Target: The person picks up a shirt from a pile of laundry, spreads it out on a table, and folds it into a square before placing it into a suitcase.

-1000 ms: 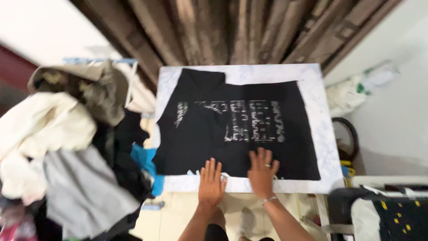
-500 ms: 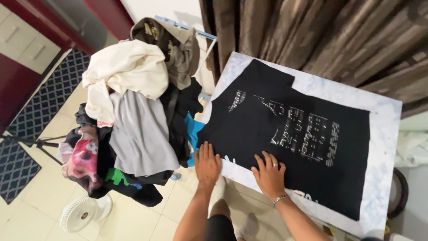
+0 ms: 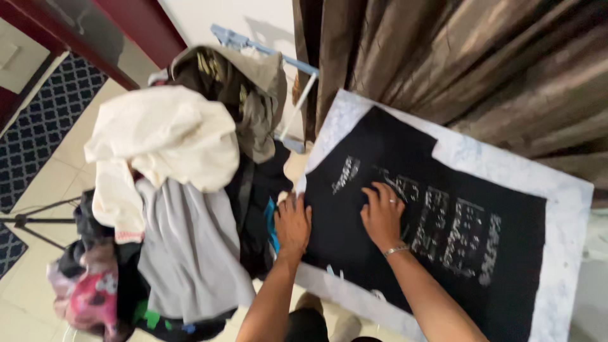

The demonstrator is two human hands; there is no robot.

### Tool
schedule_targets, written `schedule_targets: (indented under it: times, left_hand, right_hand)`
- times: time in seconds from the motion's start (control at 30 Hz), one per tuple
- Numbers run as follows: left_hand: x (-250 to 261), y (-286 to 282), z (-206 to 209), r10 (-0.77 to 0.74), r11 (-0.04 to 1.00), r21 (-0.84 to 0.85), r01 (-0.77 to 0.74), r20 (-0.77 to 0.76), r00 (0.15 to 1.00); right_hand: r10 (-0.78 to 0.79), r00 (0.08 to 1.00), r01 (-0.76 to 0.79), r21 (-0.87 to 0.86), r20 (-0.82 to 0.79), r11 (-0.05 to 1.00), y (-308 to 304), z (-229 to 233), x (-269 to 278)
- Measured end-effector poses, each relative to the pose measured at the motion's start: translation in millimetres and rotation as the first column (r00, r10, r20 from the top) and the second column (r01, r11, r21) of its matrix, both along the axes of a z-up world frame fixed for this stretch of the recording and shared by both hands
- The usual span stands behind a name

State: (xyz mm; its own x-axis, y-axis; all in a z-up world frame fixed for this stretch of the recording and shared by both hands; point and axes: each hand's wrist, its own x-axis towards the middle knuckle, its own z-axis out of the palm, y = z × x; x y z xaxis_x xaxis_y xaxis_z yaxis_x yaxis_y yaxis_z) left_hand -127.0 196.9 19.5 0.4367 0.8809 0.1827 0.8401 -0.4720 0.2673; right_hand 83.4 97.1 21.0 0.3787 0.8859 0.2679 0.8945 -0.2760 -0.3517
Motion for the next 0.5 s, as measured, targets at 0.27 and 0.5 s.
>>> schedule_targets:
  times: [0.27,0.5]
  left_hand:
    - [-8,4,-18,0.145,0.965,-0.231,-0.124,0.078,0.986]
    - [-22,-3,-34,0.137,0.982,-0.157,-0.106,0.200,0.970]
  right_hand:
    - [0.277,0.961,-0.264,-0.354,-0.014,0.897,118,17,-33]
    - [0.255,0.965,-0.261,-0.204,-0.057,0.943,124,-6,-26]
